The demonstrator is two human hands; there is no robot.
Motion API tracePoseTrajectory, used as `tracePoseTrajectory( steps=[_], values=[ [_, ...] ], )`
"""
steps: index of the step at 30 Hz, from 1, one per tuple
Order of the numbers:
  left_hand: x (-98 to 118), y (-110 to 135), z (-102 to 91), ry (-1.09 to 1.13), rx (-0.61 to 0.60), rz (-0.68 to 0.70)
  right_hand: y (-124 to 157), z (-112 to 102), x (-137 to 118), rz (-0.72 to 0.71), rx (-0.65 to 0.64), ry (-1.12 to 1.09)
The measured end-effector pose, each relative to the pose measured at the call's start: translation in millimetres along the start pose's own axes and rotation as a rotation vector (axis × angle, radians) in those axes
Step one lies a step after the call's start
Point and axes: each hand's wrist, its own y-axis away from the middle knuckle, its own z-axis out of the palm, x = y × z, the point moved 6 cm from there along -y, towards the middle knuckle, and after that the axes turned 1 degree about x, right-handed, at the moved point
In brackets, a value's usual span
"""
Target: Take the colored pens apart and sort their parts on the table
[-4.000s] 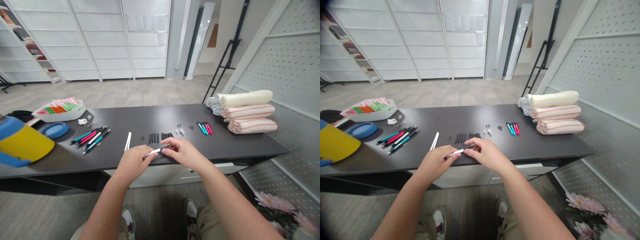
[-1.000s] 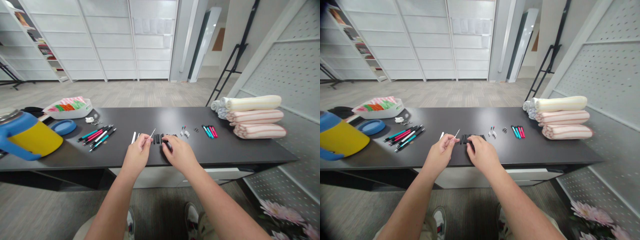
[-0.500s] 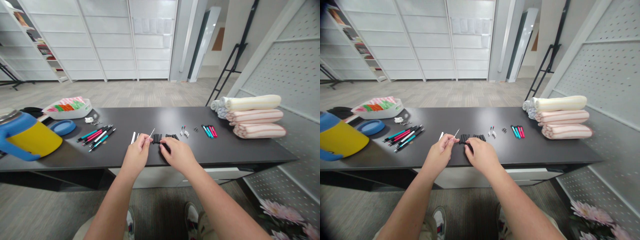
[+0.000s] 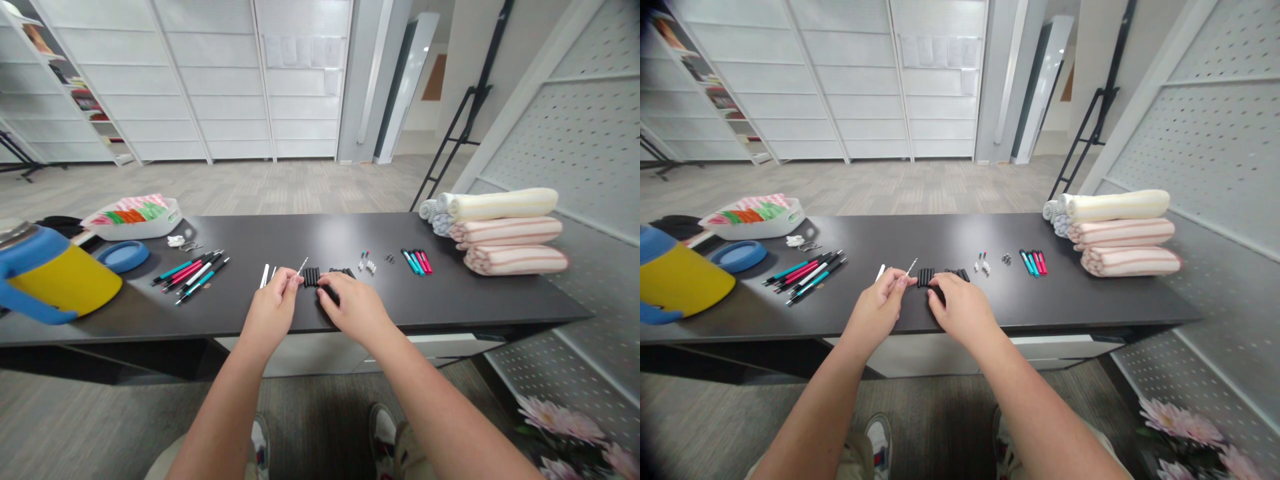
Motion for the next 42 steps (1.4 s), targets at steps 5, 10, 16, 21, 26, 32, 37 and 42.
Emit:
tracePoseTrajectory(
  steps=[5,10,16,21,26,32,37,42],
  values=[
    [3,1,-0.4,0.011,0.012,0.017,-1,-6,3,0.04,0.037,-0.095],
    [15,4,2.6,0.03,-0.042,0.125,-1,-9,18,0.204,0.033,-0.424],
    [23,7,8.5,0.017,-0.146,0.256,1,-6,26,0.243,-0.04,-0.709],
    [21,6,9.1,-0.007,-0.162,0.276,2,-8,27,0.265,-0.023,-0.783],
    [20,6,7.2,-0.042,-0.152,0.265,2,-10,40,0.31,0.119,-0.866],
    [10,5,0.7,0.122,-0.045,0.134,4,-15,46,0.325,0.222,-0.729],
    [-9,6,-27.7,0.491,0.259,-0.017,5,-19,16,0.109,0.19,-0.315],
    [-21,7,-47.8,0.628,0.422,-0.015,-4,1,-19,-0.071,0.12,-0.021]
  ],
)
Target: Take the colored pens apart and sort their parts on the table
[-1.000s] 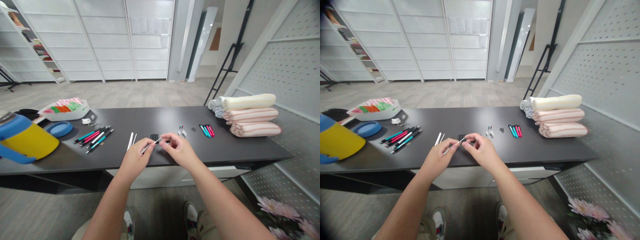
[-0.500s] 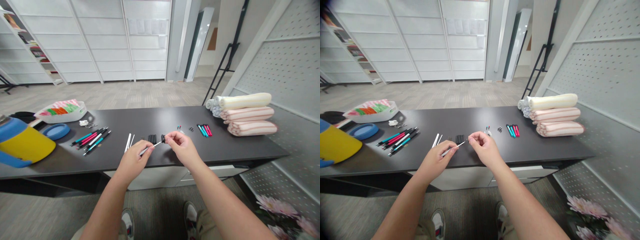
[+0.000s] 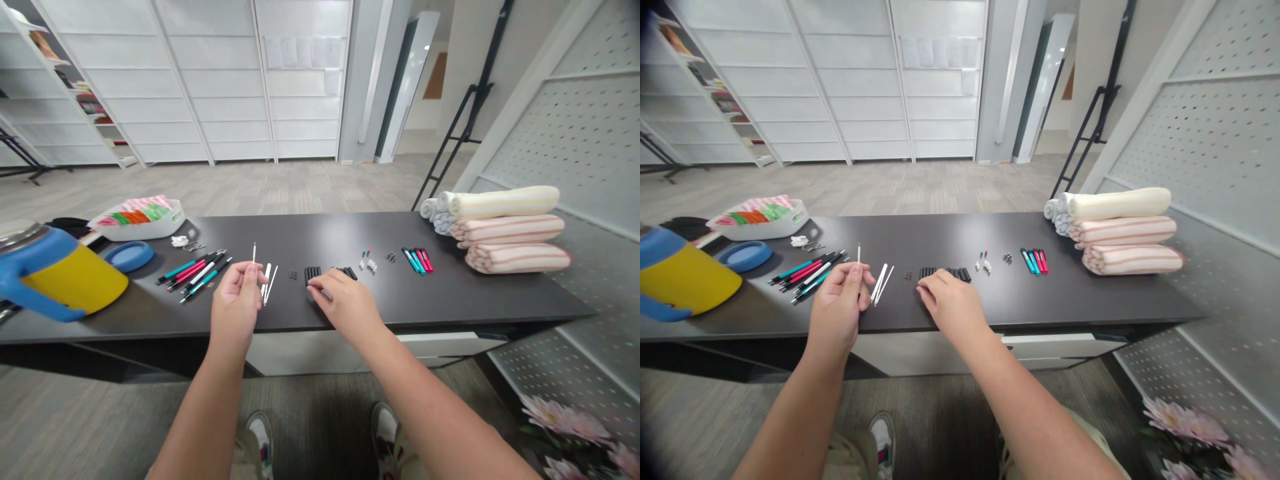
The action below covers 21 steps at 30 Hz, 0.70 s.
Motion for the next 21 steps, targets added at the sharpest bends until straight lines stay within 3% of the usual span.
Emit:
tracePoseTrajectory(
  steps=[7,21],
  values=[
    [-9,1,-4.3,-0.007,0.003,-0.037,-23,25,-9,0.051,-0.064,0.176],
    [-14,2,0.4,-0.014,-0.054,-0.066,-33,36,-4,0.103,-0.173,0.229]
  ],
)
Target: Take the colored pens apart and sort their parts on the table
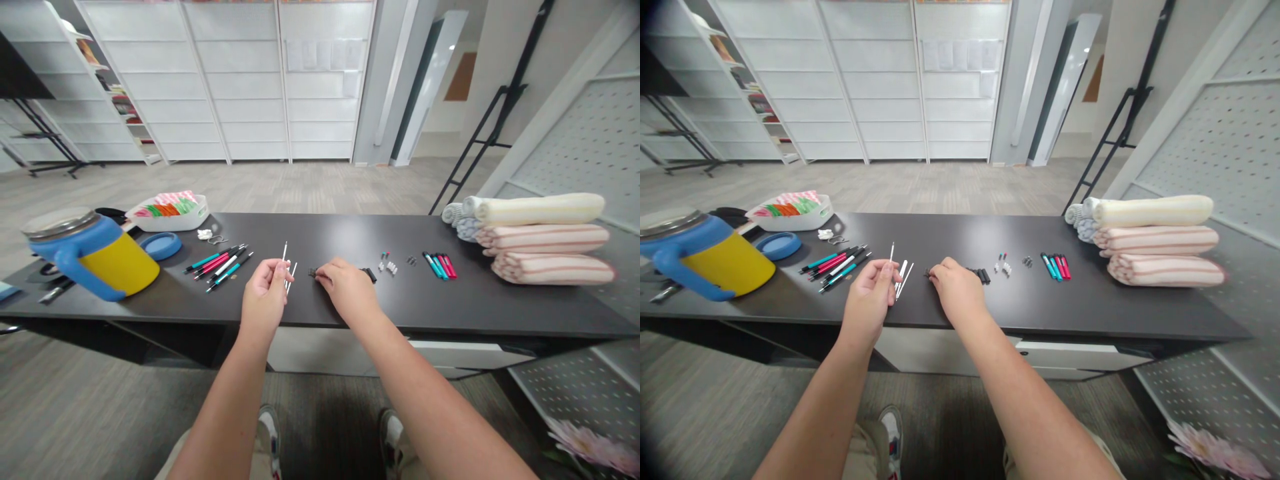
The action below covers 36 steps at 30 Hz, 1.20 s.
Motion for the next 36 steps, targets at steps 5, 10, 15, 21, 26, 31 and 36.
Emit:
tracePoseTrajectory(
  steps=[5,10,15,21,26,31,36],
  values=[
    [4,1,0.2,-0.047,-0.016,0.024,2,-6,0,-0.034,0.074,-0.165],
    [12,8,14.3,-0.226,-0.202,0.029,4,-15,3,-0.058,0.114,-0.695],
    [15,15,26.5,-0.339,-0.397,0.034,6,-12,9,0.032,0.048,-0.973],
    [12,8,11.1,-0.226,-0.312,-0.018,6,-13,29,0.188,0.203,-1.197],
    [10,-8,-17.9,-0.052,-0.034,0.018,15,-29,24,0.101,0.343,-0.843],
    [4,-17,-38.6,-0.046,0.135,0.03,24,-15,-26,-0.331,0.149,-0.193],
    [-3,-16,-43.4,-0.248,0.12,-0.009,22,4,-40,-0.399,0.026,0.049]
  ],
)
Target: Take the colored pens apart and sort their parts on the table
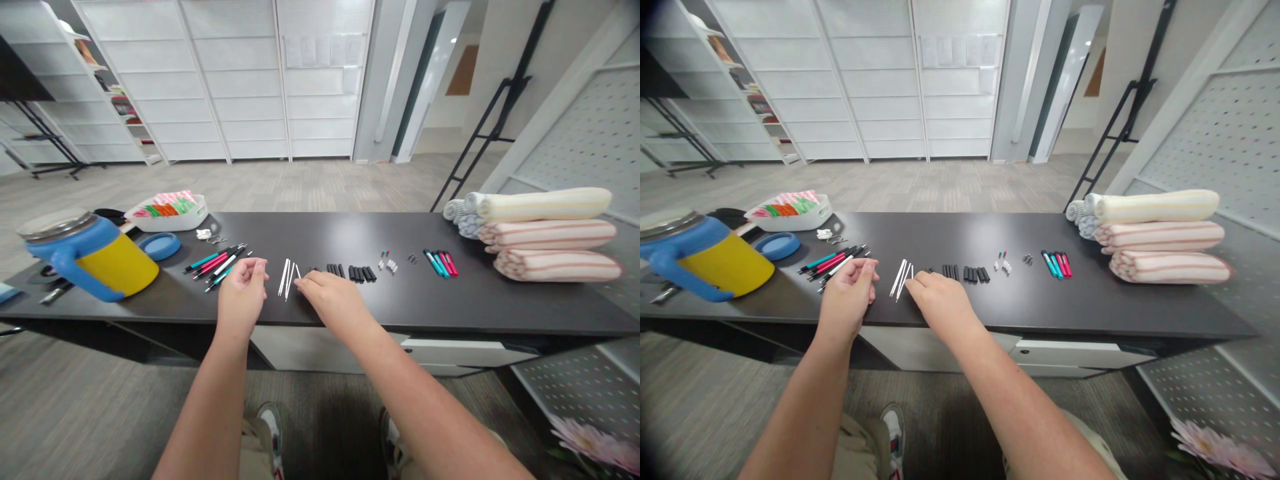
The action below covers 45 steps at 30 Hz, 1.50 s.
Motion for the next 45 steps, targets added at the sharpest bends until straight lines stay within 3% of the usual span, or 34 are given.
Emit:
tracePoseTrajectory(
  steps=[4,13,21,27,30,45],
  values=[
    [-1,2,-0.7,-0.176,-0.01,-0.028,-3,3,3,0.001,-0.008,-0.071],
    [3,3,4.0,-0.337,-0.057,-0.052,-7,6,-9,-0.08,-0.089,-0.156],
    [9,4,5.2,-0.284,-0.061,-0.012,-5,4,-11,-0.101,-0.06,-0.235],
    [12,4,5.8,-0.311,-0.051,0.093,6,-14,15,0.118,0.094,-0.131],
    [14,5,7.1,-0.361,-0.04,0.129,12,-17,28,0.214,0.093,-0.069],
    [23,8,11.9,-0.443,-0.047,0.1,12,-15,26,0.228,0.018,-0.032]
  ],
)
